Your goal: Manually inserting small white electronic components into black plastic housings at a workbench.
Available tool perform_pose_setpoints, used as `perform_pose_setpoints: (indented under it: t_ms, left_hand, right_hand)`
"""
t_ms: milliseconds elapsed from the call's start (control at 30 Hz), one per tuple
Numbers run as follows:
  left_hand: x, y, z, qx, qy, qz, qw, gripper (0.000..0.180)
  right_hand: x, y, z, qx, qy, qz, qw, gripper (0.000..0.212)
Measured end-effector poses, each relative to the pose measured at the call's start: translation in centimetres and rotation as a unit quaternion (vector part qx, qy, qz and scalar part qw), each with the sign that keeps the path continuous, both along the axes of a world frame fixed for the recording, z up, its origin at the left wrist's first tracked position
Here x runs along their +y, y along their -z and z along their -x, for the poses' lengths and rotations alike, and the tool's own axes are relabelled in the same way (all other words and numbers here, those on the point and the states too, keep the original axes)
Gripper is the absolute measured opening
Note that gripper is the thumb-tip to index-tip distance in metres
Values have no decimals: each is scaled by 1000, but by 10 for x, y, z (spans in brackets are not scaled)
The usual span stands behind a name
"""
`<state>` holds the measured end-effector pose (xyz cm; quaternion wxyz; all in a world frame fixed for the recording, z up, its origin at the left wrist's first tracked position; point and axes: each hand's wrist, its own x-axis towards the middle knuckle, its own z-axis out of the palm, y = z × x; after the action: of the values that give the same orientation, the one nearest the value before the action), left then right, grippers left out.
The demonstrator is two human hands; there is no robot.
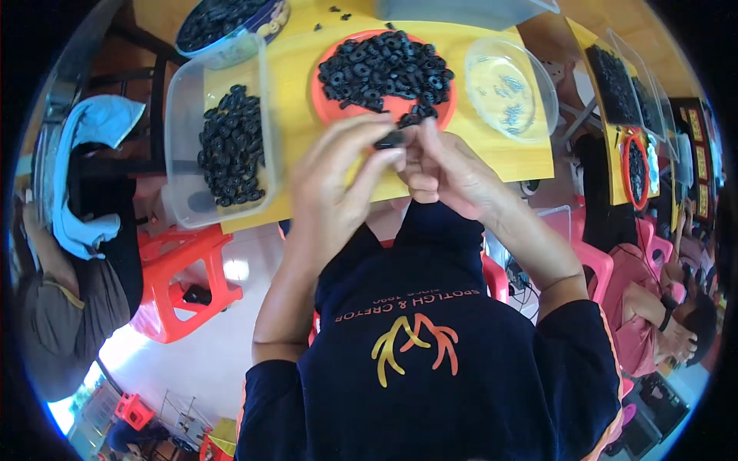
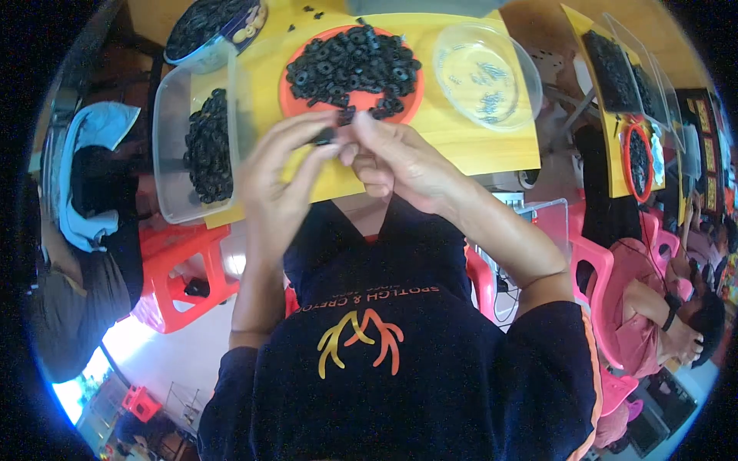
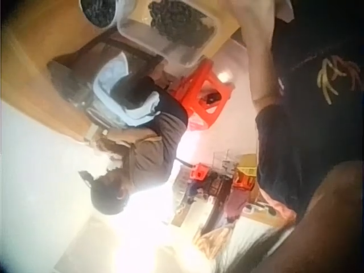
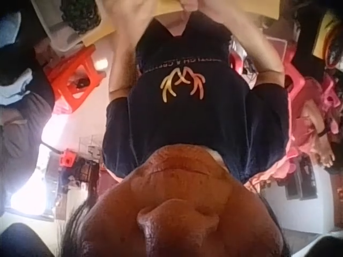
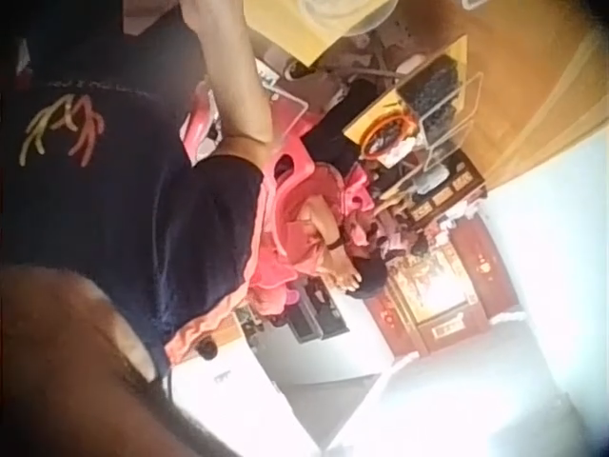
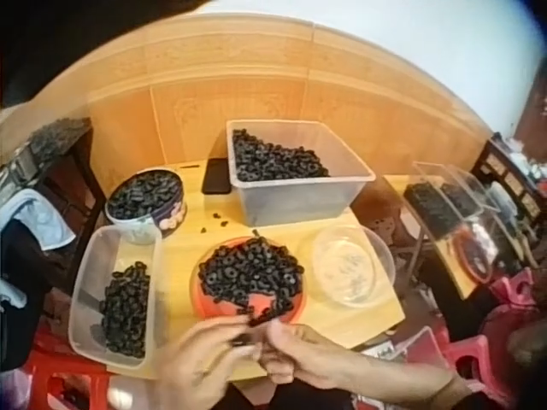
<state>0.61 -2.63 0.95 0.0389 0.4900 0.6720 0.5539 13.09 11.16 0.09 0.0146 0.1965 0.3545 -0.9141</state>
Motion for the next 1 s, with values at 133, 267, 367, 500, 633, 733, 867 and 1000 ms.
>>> perform_pose_setpoints:
  t_ms: [133, 267, 367, 500, 633, 733, 867, 1000]
  left_hand:
    - [-34, -32, 27, 107, -127, 43, 985, 23]
    - [-61, -28, 63, 131, -220, 82, 963, 27]
    - [-74, -22, 73, 161, -243, 91, 952, 31]
    - [-71, -20, 52, 143, -222, 62, 962, 29]
    - [-43, -4, 15, 99, -87, 52, 990, 25]
    - [-27, 15, -2, 20, 10, 126, 992, 20]
    - [-14, 45, -4, -18, 30, 104, 994, 21]
    - [-11, 51, -1, -59, 12, 116, 991, 20]
  right_hand:
    - [24, -6, -6, -64, 28, -333, 940, 31]
    - [84, -1, -22, -60, 133, -530, 836, 19]
    - [140, 13, -40, -123, 168, -652, 729, 22]
    - [153, 14, -48, -147, 130, -720, 665, 24]
    - [131, 15, -36, -130, 108, -719, 674, 22]
    - [102, 19, -15, -30, 73, -711, 698, 18]
    - [67, 16, 19, 63, -14, -794, 604, 12]
    - [55, 24, 40, 62, -29, -821, 567, 14]
